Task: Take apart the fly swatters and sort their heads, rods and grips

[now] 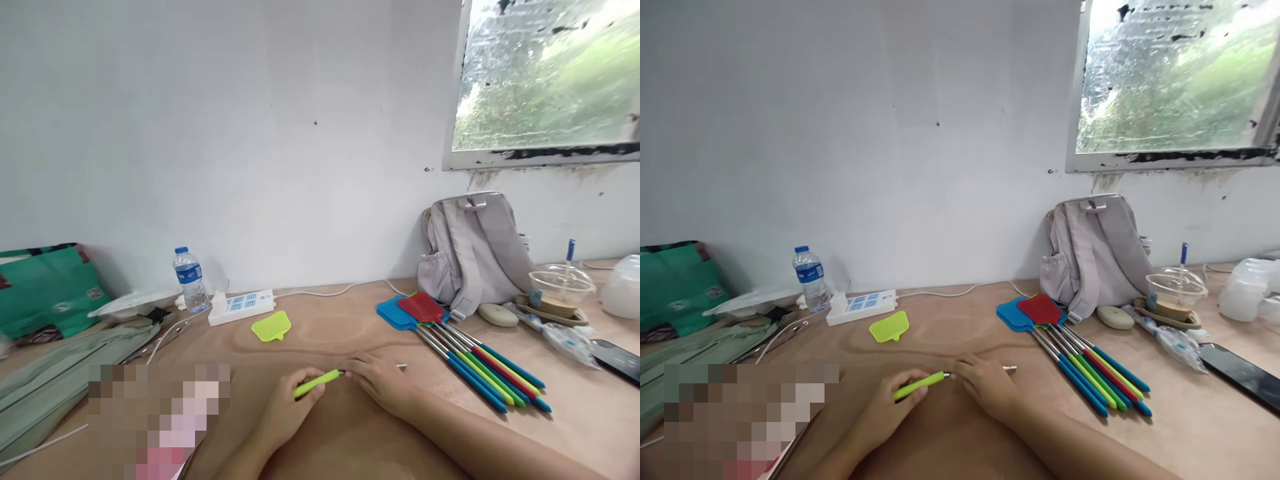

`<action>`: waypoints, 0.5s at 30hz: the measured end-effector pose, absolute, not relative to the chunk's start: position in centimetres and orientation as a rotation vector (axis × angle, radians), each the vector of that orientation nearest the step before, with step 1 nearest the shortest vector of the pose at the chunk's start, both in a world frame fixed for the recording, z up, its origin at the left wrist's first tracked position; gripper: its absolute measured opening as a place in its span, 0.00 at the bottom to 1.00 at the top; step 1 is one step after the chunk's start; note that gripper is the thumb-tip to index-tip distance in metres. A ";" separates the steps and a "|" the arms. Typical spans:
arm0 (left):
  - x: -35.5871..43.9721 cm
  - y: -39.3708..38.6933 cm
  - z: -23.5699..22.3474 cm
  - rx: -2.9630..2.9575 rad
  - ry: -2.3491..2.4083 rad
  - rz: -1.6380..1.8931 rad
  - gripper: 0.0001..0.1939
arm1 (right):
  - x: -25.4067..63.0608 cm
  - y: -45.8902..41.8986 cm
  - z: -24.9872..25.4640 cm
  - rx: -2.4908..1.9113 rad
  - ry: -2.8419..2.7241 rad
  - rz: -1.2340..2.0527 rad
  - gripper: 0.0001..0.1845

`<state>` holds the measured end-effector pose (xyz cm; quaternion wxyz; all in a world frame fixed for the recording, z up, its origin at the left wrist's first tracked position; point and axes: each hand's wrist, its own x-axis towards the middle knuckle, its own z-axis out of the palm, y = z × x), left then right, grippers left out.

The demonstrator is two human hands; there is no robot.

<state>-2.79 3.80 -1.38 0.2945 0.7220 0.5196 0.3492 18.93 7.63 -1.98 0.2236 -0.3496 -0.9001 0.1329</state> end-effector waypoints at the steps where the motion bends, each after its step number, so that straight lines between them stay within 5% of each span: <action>1: -2.8 3.8 -1.4 1.909 1.387 0.931 0.13 | 18.9 7.6 -1.9 -0.982 -2.496 0.355 0.16; 15: -0.6 3.1 -2.2 2.250 1.254 0.860 0.14 | 17.2 6.3 -2.7 -0.935 -2.685 0.167 0.19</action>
